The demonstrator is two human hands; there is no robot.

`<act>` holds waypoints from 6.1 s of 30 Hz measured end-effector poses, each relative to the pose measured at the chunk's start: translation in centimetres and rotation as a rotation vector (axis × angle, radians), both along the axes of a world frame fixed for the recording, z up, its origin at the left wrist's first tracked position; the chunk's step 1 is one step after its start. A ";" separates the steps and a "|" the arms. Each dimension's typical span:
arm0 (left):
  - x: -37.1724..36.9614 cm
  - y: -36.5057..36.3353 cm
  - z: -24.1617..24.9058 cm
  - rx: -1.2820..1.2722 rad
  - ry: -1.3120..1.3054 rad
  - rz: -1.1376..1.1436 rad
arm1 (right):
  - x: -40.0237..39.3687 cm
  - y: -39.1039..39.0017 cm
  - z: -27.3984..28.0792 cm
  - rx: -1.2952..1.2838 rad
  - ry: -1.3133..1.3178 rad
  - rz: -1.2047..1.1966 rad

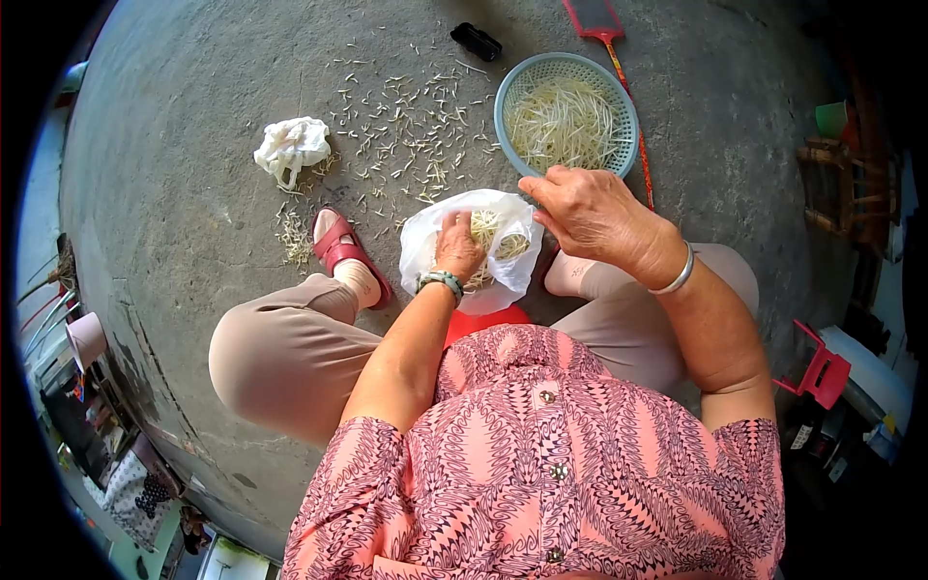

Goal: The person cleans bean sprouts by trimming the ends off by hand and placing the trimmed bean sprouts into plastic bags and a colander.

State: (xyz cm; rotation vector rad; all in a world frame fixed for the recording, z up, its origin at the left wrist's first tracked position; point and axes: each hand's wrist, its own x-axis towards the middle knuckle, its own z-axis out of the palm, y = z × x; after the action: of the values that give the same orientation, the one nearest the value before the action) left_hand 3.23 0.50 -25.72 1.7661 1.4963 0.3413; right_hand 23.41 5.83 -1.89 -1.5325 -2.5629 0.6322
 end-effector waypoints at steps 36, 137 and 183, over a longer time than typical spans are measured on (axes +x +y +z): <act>-2.1 2.4 3.6 -0.377 0.408 -0.232 | -2.3 1.4 1.1 0.008 0.024 0.020; -1.6 5.6 12.2 -0.413 0.530 -0.742 | -1.0 -0.5 0.8 -0.075 -0.033 0.053; -23.1 31.9 -6.1 -0.120 0.780 0.365 | -2.6 7.7 3.5 -0.385 0.077 -0.100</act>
State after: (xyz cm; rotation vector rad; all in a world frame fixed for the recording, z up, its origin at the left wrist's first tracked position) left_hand -19.82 32.44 -31.86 1.5942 2.3352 -0.3047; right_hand 20.82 13.56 1.58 -1.6871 -2.3876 1.2020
